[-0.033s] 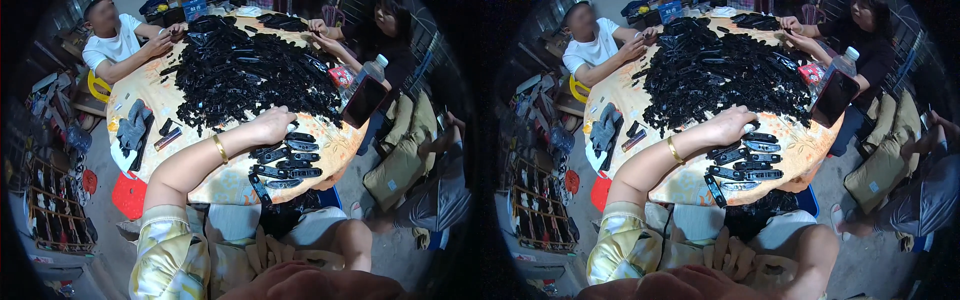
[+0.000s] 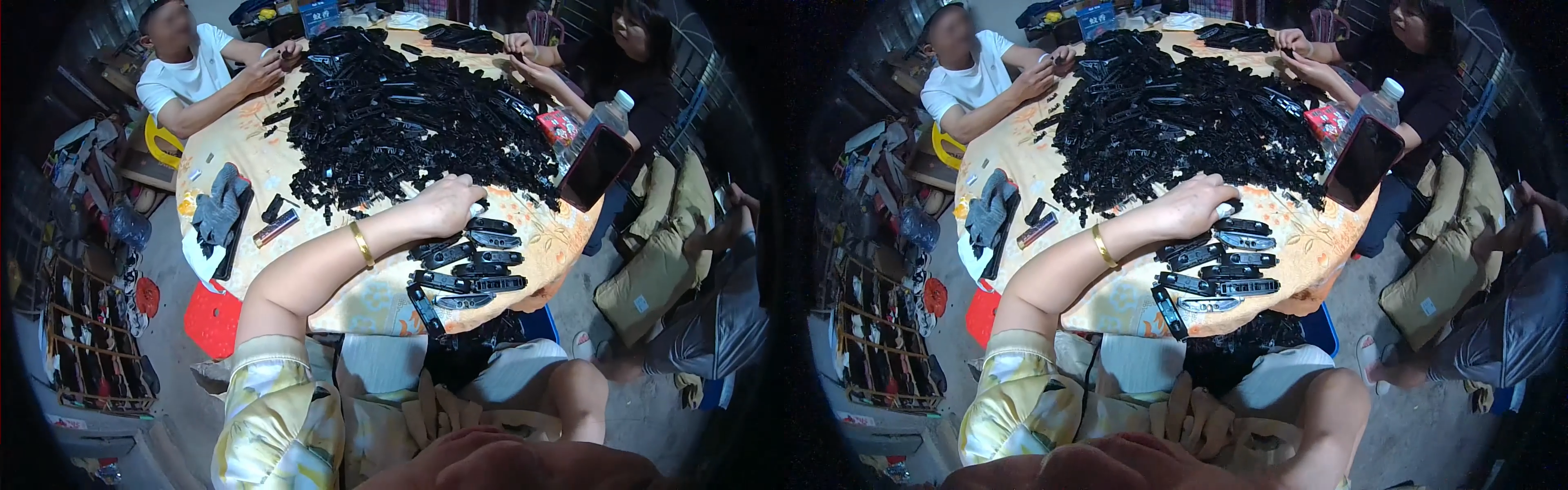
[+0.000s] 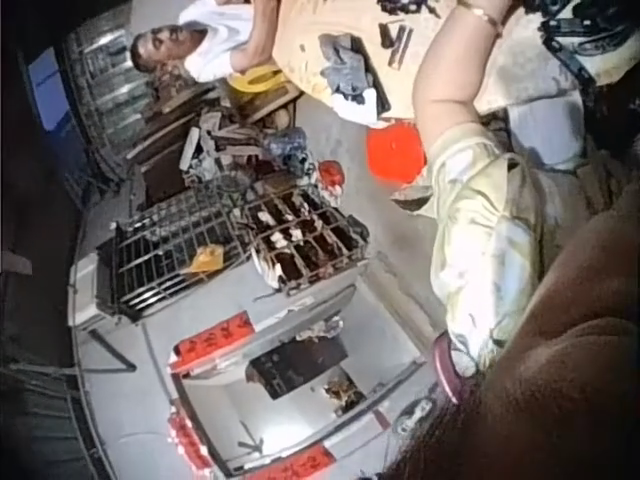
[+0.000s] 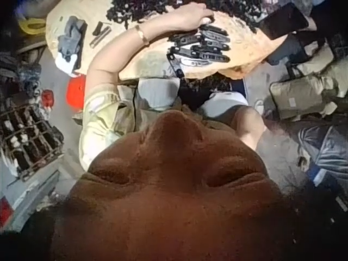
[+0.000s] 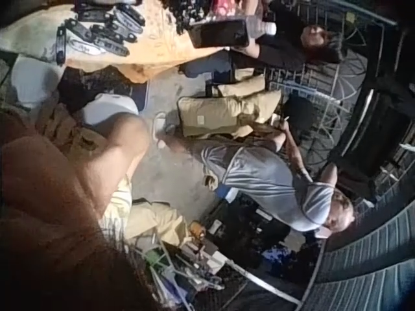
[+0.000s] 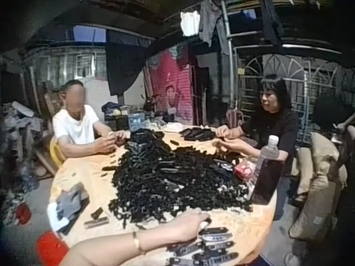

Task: Assembling small black plastic components by hand at a workbench.

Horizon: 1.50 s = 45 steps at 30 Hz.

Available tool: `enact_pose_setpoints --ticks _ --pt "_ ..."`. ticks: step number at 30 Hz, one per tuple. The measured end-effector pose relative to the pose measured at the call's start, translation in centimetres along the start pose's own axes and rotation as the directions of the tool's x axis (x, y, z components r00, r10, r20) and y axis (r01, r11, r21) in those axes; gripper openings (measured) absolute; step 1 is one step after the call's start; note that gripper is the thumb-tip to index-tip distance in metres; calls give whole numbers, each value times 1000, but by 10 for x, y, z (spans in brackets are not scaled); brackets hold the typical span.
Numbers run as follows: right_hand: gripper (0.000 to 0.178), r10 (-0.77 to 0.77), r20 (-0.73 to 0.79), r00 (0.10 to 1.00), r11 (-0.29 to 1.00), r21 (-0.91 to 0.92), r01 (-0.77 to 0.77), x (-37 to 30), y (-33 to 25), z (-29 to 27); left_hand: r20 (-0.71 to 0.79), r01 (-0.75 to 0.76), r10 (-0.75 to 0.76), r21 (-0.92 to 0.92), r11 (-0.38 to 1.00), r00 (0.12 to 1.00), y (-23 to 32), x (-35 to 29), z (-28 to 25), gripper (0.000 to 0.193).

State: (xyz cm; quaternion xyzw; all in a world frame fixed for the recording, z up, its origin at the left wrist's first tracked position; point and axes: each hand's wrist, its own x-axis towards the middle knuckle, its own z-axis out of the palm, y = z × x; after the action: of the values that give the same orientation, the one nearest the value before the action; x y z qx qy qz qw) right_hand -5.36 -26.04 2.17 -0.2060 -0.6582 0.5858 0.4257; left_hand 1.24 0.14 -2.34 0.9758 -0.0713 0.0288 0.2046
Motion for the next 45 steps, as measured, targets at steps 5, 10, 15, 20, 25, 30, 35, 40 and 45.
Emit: enact_pose_setpoints --ticks 5,10,15,20,25,30,35,40,45 --pt "34 -2 139 990 997 77 -9 24 -13 -44 -43 -25 27 53 998 999 4 3 4 30" --pt "35 14 214 977 986 157 -49 38 3 -33 -24 -74 73 -25 997 997 -3 3 3 24" --pt "35 16 162 987 973 224 -52 28 17 -1 3 -140 140 -84 987 990 2 -2 -11 25" --pt "43 0 50 999 940 -341 17 13 -6 -58 -147 67 -92 -172 983 985 -5 -37 -52 26" --pt "15 -381 -816 434 485 -576 -657 -35 -19 -115 -702 362 -101 233 903 705 -115 -46 -95 21" --pt "15 -643 -711 286 -37 -344 -938 -80 29 -174 -538 736 -570 148 661 620 -175 -30 -110 35" --pt "13 -594 -744 304 -149 -270 -951 -71 49 -187 -490 783 -677 19 622 549 -211 -34 -112 33" --pt "11 -620 -714 325 -114 -329 -938 -70 51 -186 -354 749 -801 -308 587 482 -219 -52 -126 36" --pt "16 -601 -723 340 -121 -338 -933 -69 50 -183 -427 79 -759 -846 527 492 -176 -50 -119 30"
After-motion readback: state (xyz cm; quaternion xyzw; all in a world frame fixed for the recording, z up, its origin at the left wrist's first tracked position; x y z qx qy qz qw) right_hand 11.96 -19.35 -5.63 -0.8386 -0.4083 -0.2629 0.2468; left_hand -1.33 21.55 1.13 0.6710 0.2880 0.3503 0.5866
